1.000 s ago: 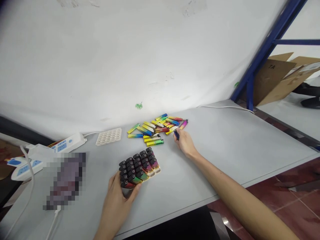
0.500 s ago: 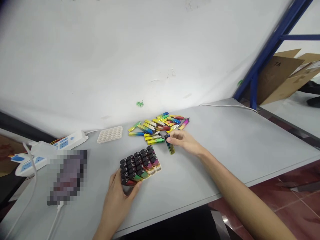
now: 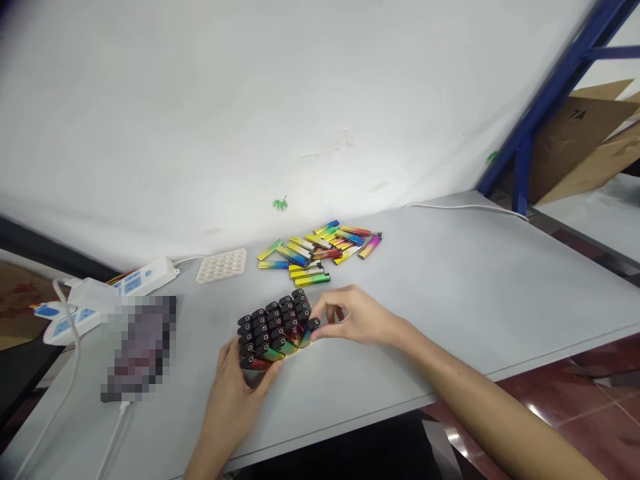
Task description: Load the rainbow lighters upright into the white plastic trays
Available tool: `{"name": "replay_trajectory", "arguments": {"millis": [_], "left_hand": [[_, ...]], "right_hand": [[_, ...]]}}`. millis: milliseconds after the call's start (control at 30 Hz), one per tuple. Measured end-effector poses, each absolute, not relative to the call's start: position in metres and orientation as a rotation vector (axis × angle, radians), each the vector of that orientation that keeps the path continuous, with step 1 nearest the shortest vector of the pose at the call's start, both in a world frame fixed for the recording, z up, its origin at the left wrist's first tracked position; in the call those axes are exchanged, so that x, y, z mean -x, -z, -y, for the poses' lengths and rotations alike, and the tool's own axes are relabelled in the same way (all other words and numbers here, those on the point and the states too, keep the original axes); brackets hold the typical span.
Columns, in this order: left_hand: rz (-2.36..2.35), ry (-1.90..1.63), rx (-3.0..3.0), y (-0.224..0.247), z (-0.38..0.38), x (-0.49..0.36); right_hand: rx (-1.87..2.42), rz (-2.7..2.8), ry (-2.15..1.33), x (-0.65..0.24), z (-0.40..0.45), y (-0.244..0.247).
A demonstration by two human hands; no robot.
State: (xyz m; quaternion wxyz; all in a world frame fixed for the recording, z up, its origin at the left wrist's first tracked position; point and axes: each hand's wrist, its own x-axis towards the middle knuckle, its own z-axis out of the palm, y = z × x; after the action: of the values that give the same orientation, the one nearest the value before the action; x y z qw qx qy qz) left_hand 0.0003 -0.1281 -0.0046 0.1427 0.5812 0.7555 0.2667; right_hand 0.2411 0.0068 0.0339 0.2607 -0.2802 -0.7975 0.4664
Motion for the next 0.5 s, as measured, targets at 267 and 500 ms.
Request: {"name": "replay_trajectory", "arguments": {"millis": [267, 500], "left_hand": [[-2.181, -0.75, -1.678, 0.006, 0.127, -0.001], [-2.155, -0.798, -1.663, 0.007, 0.128, 0.001]], "right_hand": [[0.529, 2.159, -1.121, -0.233, -0.002, -0.026], [0.442, 2.174, -0.793, -0.224, 0.004, -0.014]]}}
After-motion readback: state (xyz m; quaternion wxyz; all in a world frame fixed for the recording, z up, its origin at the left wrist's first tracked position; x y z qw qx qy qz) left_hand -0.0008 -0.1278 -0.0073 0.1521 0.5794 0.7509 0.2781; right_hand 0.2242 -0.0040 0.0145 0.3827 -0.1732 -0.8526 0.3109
